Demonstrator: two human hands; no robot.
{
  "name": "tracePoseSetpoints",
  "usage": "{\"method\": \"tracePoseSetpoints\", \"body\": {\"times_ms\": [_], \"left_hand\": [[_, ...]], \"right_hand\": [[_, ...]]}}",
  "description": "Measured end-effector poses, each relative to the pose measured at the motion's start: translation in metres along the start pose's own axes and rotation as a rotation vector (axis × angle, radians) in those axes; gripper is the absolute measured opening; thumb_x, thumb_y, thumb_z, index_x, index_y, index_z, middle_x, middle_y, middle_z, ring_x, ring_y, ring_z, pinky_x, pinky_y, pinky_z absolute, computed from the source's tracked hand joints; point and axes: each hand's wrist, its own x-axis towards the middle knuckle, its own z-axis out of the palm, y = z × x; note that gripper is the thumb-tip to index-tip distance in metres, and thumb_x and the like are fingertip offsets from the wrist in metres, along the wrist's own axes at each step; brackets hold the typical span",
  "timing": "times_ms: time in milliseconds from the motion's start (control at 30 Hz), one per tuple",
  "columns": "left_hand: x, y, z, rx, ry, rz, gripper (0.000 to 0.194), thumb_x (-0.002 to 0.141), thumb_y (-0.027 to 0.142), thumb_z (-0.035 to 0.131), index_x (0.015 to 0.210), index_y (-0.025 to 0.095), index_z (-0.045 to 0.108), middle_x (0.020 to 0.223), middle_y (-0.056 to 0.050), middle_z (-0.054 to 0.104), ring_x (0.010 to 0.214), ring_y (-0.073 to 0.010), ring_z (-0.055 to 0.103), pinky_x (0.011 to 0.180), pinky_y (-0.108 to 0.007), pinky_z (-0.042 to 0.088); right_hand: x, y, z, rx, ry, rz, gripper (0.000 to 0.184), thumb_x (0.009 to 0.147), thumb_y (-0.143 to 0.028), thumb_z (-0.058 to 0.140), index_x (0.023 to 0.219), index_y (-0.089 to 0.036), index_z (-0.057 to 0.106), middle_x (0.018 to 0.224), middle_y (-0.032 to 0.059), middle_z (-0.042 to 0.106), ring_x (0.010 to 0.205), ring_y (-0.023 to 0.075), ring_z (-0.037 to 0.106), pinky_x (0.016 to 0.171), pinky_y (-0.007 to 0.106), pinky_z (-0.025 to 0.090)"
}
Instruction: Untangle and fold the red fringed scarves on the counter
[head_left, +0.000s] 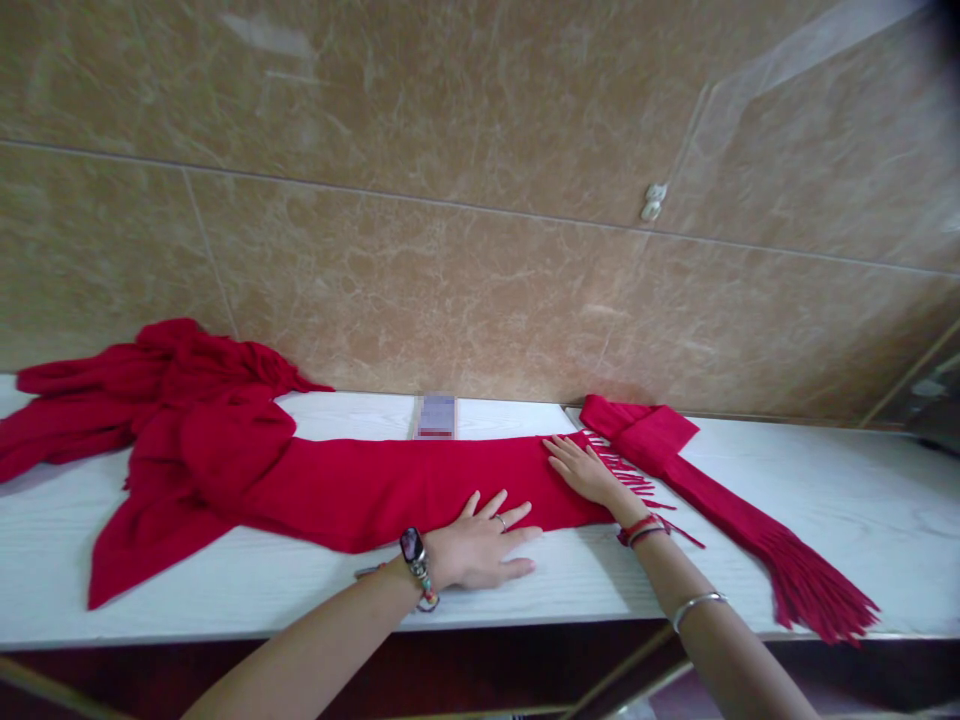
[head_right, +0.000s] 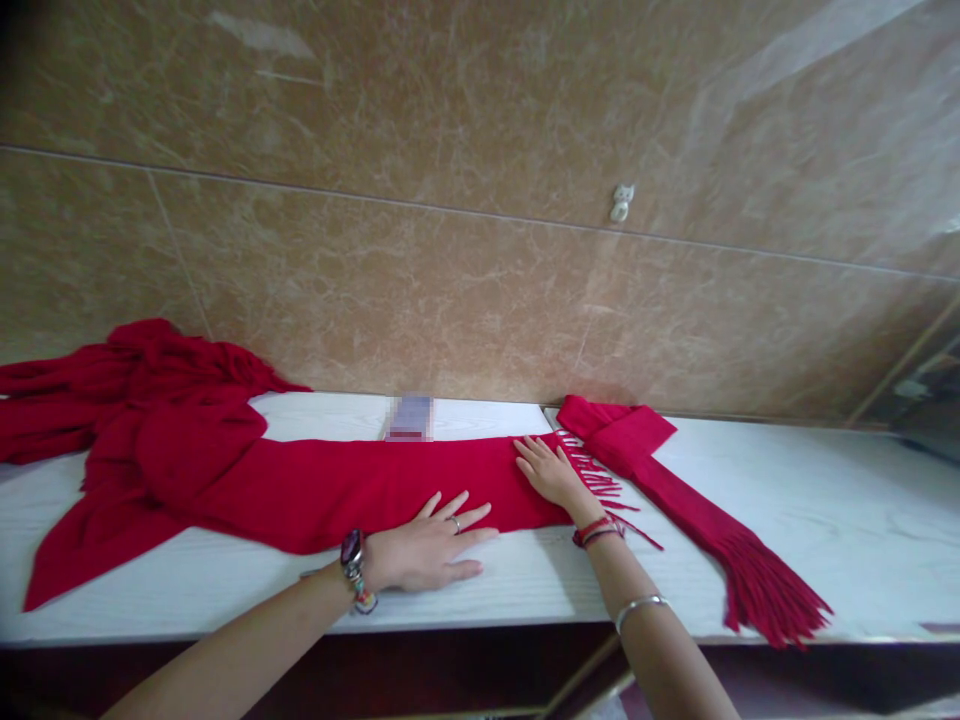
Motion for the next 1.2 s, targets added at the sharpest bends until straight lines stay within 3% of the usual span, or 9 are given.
{"method": "tracePoseSetpoints", "body": {"times_ms": [167, 400, 533, 633, 733, 833, 967, 1067, 1200], "left_hand": [[0.000, -0.004, 0.000, -0.021, 0.023, -0.254, 0.064, 0.084, 0.063, 0.021, 0.139, 0.033, 0.015, 0.148, -0.004, 0.004, 0.130, -0.0418, -0.004, 0.091, -0.072, 0.005], [-0.003, -0.006, -0.002, 0.003, -0.042, -0.291, 0.055, 0.086, 0.058, 0.024, 0.137, 0.039, 0.015, 0.148, -0.002, 0.003, 0.131, -0.0405, -0.002, 0.088, -0.074, 0.006], [0.001, -0.001, -0.001, 0.157, 0.095, -0.225, 0.051, 0.088, 0.051, 0.031, 0.134, 0.031, 0.030, 0.146, -0.008, 0.019, 0.131, -0.0388, 0.010, 0.092, -0.070, 0.013], [0.019, 0.010, -0.001, 0.322, 0.268, -0.077, 0.038, 0.087, 0.038, 0.044, 0.120, 0.019, 0.048, 0.131, -0.011, 0.044, 0.122, -0.0293, 0.035, 0.098, -0.051, 0.028], [0.043, 0.017, -0.001, 0.401, 0.308, 0.017, 0.024, 0.084, 0.030, 0.051, 0.103, 0.016, 0.056, 0.104, -0.009, 0.058, 0.097, -0.0215, 0.055, 0.081, -0.033, 0.045], [0.058, 0.016, 0.002, 0.469, 0.309, 0.077, 0.011, 0.085, 0.020, 0.049, 0.092, 0.016, 0.057, 0.091, -0.006, 0.059, 0.086, -0.0193, 0.057, 0.069, -0.029, 0.048], [0.059, 0.009, 0.004, 0.476, 0.332, 0.097, 0.012, 0.084, 0.011, 0.047, 0.092, 0.016, 0.054, 0.088, -0.005, 0.059, 0.082, -0.0173, 0.057, 0.064, -0.026, 0.048], [0.056, 0.007, 0.003, 0.436, 0.349, 0.068, 0.010, 0.085, 0.013, 0.047, 0.091, 0.016, 0.053, 0.089, -0.004, 0.058, 0.080, -0.0163, 0.057, 0.064, -0.025, 0.048], [0.057, 0.008, 0.002, 0.428, 0.381, 0.063, 0.009, 0.085, 0.013, 0.047, 0.091, 0.016, 0.053, 0.089, -0.004, 0.056, 0.080, -0.0158, 0.055, 0.064, -0.025, 0.047]], "right_hand": [[-0.002, -0.003, -0.004, -0.046, -0.022, 0.012, 0.048, 0.092, -0.033, 0.023, 0.137, -0.018, 0.029, 0.142, 0.0093, 0.029, 0.131, 0.0233, 0.023, 0.100, 0.049, 0.028], [-0.005, -0.010, -0.011, -0.048, -0.015, 0.020, 0.047, 0.092, -0.033, 0.024, 0.137, -0.019, 0.030, 0.142, 0.0093, 0.029, 0.130, 0.0263, 0.025, 0.099, 0.052, 0.028], [-0.004, -0.008, -0.010, 0.039, 0.053, 0.030, 0.046, 0.091, -0.035, 0.028, 0.133, -0.019, 0.037, 0.139, 0.0110, 0.036, 0.127, 0.0264, 0.031, 0.099, 0.053, 0.029], [-0.004, -0.010, -0.015, 0.139, 0.171, -0.029, 0.040, 0.088, -0.031, 0.036, 0.122, -0.015, 0.050, 0.128, 0.0143, 0.049, 0.121, 0.0251, 0.041, 0.099, 0.049, 0.032], [-0.011, -0.015, -0.027, 0.254, 0.280, -0.133, 0.033, 0.085, -0.026, 0.044, 0.111, -0.014, 0.059, 0.116, 0.0135, 0.059, 0.111, 0.0230, 0.051, 0.096, 0.043, 0.039], [-0.031, -0.021, -0.042, 0.346, 0.305, -0.209, 0.029, 0.083, -0.023, 0.046, 0.107, -0.015, 0.061, 0.109, 0.0113, 0.063, 0.105, 0.0215, 0.055, 0.091, 0.040, 0.044], [-0.065, -0.026, -0.055, 0.375, 0.214, -0.275, 0.033, 0.079, -0.025, 0.054, 0.111, -0.019, 0.058, 0.110, 0.0079, 0.063, 0.102, 0.0203, 0.057, 0.087, 0.035, 0.047], [-0.080, -0.028, -0.055, 0.293, 0.194, -0.309, 0.029, 0.080, -0.023, 0.054, 0.108, -0.020, 0.060, 0.108, 0.0071, 0.064, 0.099, 0.0194, 0.058, 0.085, 0.033, 0.048], [-0.083, -0.029, -0.047, 0.080, 0.274, -0.336, 0.021, 0.084, -0.014, 0.046, 0.092, -0.017, 0.065, 0.090, 0.0078, 0.067, 0.084, 0.0178, 0.062, 0.076, 0.031, 0.050]]}}
